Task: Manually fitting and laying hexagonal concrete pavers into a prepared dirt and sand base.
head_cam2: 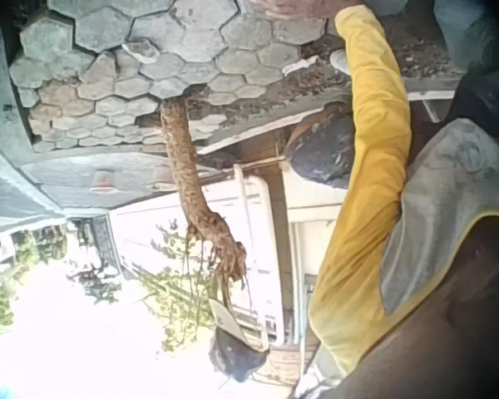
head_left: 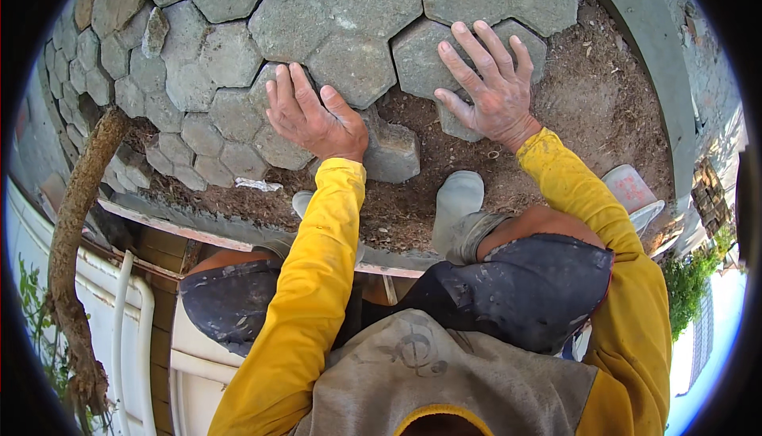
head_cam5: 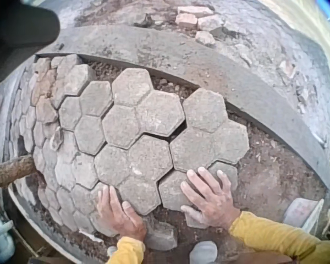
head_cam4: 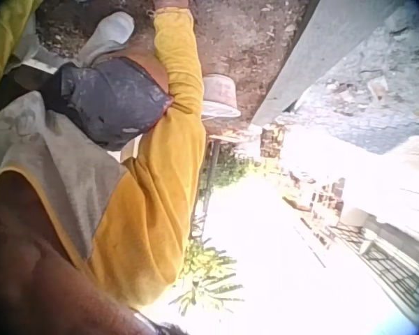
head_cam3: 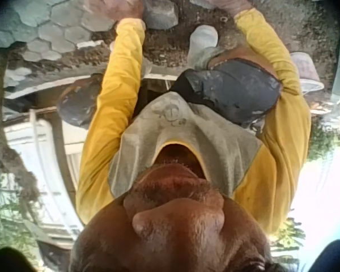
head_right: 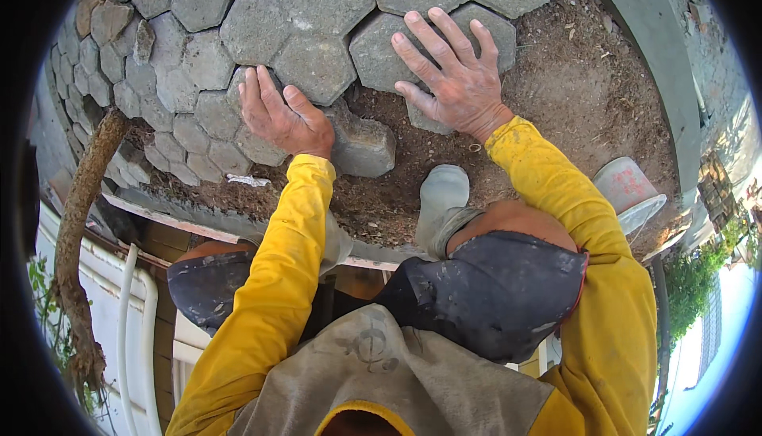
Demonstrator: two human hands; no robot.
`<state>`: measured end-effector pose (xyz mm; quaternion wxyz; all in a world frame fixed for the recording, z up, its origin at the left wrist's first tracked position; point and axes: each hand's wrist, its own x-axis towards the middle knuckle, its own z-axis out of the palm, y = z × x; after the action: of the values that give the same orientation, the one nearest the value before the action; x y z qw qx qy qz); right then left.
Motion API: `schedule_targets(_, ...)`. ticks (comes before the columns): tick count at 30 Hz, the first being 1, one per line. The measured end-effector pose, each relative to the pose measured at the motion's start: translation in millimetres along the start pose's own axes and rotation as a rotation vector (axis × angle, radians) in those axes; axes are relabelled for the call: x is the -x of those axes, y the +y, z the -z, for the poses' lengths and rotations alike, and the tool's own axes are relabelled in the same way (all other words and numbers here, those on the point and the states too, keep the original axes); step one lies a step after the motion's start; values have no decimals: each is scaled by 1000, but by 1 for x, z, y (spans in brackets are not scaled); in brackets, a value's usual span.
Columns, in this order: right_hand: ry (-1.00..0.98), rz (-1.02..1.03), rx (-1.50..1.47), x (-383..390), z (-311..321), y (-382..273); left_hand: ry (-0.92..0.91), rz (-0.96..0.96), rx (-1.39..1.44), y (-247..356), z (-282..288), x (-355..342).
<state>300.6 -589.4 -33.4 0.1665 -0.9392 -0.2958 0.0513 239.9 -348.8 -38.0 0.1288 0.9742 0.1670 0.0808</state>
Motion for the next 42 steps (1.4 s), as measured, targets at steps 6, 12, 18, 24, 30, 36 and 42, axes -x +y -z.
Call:
schedule_targets(6, -11, 4, 48, 5, -2, 2, -2, 13, -24, 2, -2, 4)
schedule_targets(12, -5, 11, 37, -4, 7, -6, 24, -3, -10, -8, -4, 2)
schedule_targets(18, -3, -31, 101, 2, 14, -1, -28, 28, -27, 7, -14, 4)
schedule_targets(24, -59, -437, -142, 43, 101, -65, -396, -152, 140, -39, 80, -17)
schedule_targets(30, -564, -926, -465, 292, 204, -126, -1093, 233, 393, -107, 316, 98)
schedule_targets(36, -823, -1133, -647, 462, 315, -226, -1417, -203, -288, -126, 539, 215)
schedule_targets(42, -451, -1414, -1305, 467, 327, -267, -1693, 615, 165, -40, 560, 260)
